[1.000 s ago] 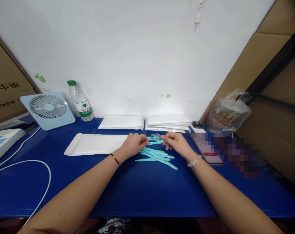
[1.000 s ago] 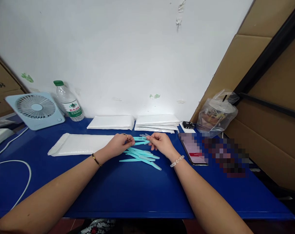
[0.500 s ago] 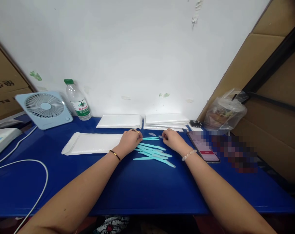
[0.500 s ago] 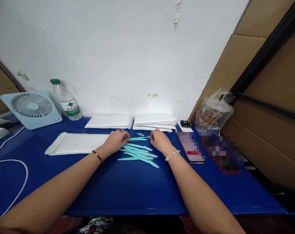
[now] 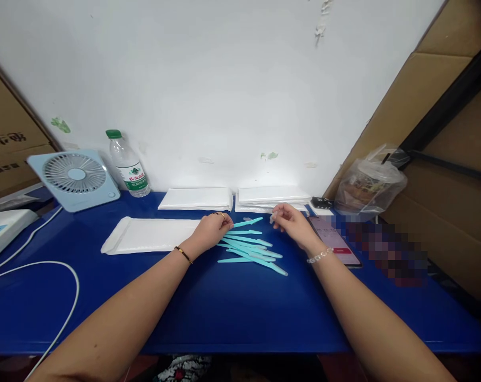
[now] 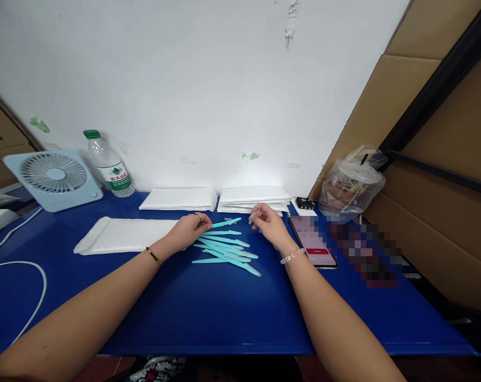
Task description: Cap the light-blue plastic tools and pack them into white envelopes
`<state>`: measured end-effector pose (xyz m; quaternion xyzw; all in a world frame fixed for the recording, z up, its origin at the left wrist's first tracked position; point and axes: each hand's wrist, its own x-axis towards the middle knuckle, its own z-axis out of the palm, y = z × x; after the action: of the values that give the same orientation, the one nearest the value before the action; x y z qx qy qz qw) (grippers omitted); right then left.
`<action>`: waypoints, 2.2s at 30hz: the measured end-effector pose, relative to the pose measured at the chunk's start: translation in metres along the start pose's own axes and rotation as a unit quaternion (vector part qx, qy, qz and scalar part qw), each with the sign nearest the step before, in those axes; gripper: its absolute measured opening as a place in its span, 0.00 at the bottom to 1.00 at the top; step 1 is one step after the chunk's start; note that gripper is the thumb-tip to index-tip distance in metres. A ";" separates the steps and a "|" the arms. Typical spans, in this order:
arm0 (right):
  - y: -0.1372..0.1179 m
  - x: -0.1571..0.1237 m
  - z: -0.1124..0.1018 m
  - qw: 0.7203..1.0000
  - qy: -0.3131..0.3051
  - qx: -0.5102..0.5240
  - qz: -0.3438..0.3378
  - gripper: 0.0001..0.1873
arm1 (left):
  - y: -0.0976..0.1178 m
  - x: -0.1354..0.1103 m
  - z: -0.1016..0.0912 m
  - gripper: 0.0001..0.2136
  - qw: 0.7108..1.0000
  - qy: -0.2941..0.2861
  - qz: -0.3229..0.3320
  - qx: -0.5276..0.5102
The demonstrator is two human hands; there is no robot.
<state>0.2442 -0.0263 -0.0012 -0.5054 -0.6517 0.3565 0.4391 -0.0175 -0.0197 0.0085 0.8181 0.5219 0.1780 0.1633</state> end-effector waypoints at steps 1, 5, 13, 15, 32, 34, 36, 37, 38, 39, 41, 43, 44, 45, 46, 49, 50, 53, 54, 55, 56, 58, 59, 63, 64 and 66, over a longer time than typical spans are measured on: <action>-0.002 -0.001 0.001 0.999 0.003 0.042 0.002 0.09 | -0.001 0.000 0.001 0.10 1.000 -0.002 0.000 -0.009; -0.006 -0.004 0.010 0.997 -0.007 0.077 -0.013 0.13 | -0.004 0.000 0.003 0.10 0.999 -0.002 0.004 -0.035; -0.007 -0.004 0.013 0.997 0.002 0.071 -0.015 0.14 | -0.008 0.003 0.005 0.10 0.998 -0.005 -0.004 -0.057; -0.007 -0.004 0.011 0.996 0.028 0.079 -0.016 0.14 | -0.009 0.003 0.006 0.10 0.998 -0.004 -0.003 -0.061; -0.011 -0.006 0.011 0.993 0.019 0.116 -0.004 0.13 | -0.007 0.002 0.004 0.11 0.998 -0.010 -0.011 -0.067; -0.012 -0.007 0.012 0.994 0.015 0.111 -0.003 0.13 | -0.007 0.002 0.004 0.11 0.997 -0.011 -0.008 -0.071; -0.013 -0.007 0.013 0.995 0.013 0.104 -0.005 0.13 | -0.008 0.002 0.004 0.11 0.997 -0.012 -0.005 -0.076; -0.013 -0.007 0.013 0.995 0.015 0.100 -0.008 0.13 | -0.008 0.002 0.004 0.12 0.997 -0.012 -0.005 -0.078; -0.013 -0.007 0.013 0.995 0.018 0.098 -0.012 0.13 | -0.008 0.002 0.004 0.12 0.997 -0.012 -0.006 -0.079; -0.012 -0.007 0.012 0.995 0.023 0.096 -0.017 0.13 | -0.008 0.002 0.003 0.12 0.997 -0.011 -0.007 -0.078; -0.011 -0.007 0.011 0.995 0.031 0.094 -0.023 0.12 | -0.008 0.001 0.003 0.12 0.997 -0.011 -0.009 -0.078; -0.011 -0.007 0.010 0.995 0.033 0.094 -0.025 0.12 | -0.008 0.001 0.003 0.12 0.997 -0.011 -0.009 -0.076; -0.011 -0.007 0.010 0.995 0.031 0.095 -0.025 0.12 | -0.008 0.001 0.003 0.12 0.997 -0.012 -0.009 -0.076; -0.012 -0.008 0.010 0.995 0.028 0.096 -0.026 0.11 | -0.008 0.001 0.003 0.12 0.997 -0.012 -0.009 -0.076; -0.012 -0.008 0.011 0.995 0.025 0.096 -0.025 0.11 | -0.008 0.001 0.003 0.12 0.997 -0.012 -0.010 -0.076; -0.013 -0.008 0.012 0.995 0.013 0.092 -0.020 0.10 | -0.008 0.002 0.003 0.12 0.997 -0.013 -0.011 -0.079; -0.013 -0.008 0.013 0.996 0.011 0.091 -0.019 0.10 | -0.008 0.002 0.003 0.12 0.997 -0.013 -0.012 -0.078; -0.012 -0.008 0.012 0.995 0.024 0.096 -0.027 0.10 | -0.008 0.002 0.003 0.12 0.997 -0.014 -0.015 -0.076; -0.011 -0.008 0.011 0.994 0.030 0.099 -0.031 0.10 | -0.009 0.002 0.003 0.12 0.997 -0.013 -0.015 -0.077; -0.010 -0.007 0.010 0.994 0.036 0.099 -0.034 0.10 | -0.009 0.002 0.003 0.12 0.997 -0.013 -0.014 -0.079; -0.010 -0.007 0.010 0.994 0.039 0.096 -0.037 0.10 | -0.009 0.002 0.003 0.12 0.997 -0.012 -0.013 -0.081; -0.010 -0.007 0.011 0.995 0.035 0.085 -0.038 0.11 | -0.010 0.002 0.004 0.12 0.996 -0.012 -0.010 -0.087; -0.011 -0.007 0.012 0.996 0.031 0.079 -0.038 0.11 | -0.011 0.002 0.005 0.12 0.996 -0.012 -0.008 -0.090; -0.014 -0.009 0.018 0.997 0.009 0.067 -0.036 0.12 | -0.012 0.002 0.006 0.13 0.995 -0.013 -0.010 -0.095; -0.015 -0.009 0.020 0.997 0.000 0.068 -0.035 0.12 | -0.011 0.002 0.006 0.13 0.996 -0.015 -0.012 -0.093; -0.014 -0.009 0.022 0.997 -0.019 0.072 -0.031 0.14 | -0.009 0.001 0.005 0.12 0.996 -0.014 -0.008 -0.084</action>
<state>0.2199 -0.0391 0.0013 -0.4449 -0.6477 0.3983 0.4732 -0.0217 -0.0153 0.0001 0.7994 0.5096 0.2086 0.2404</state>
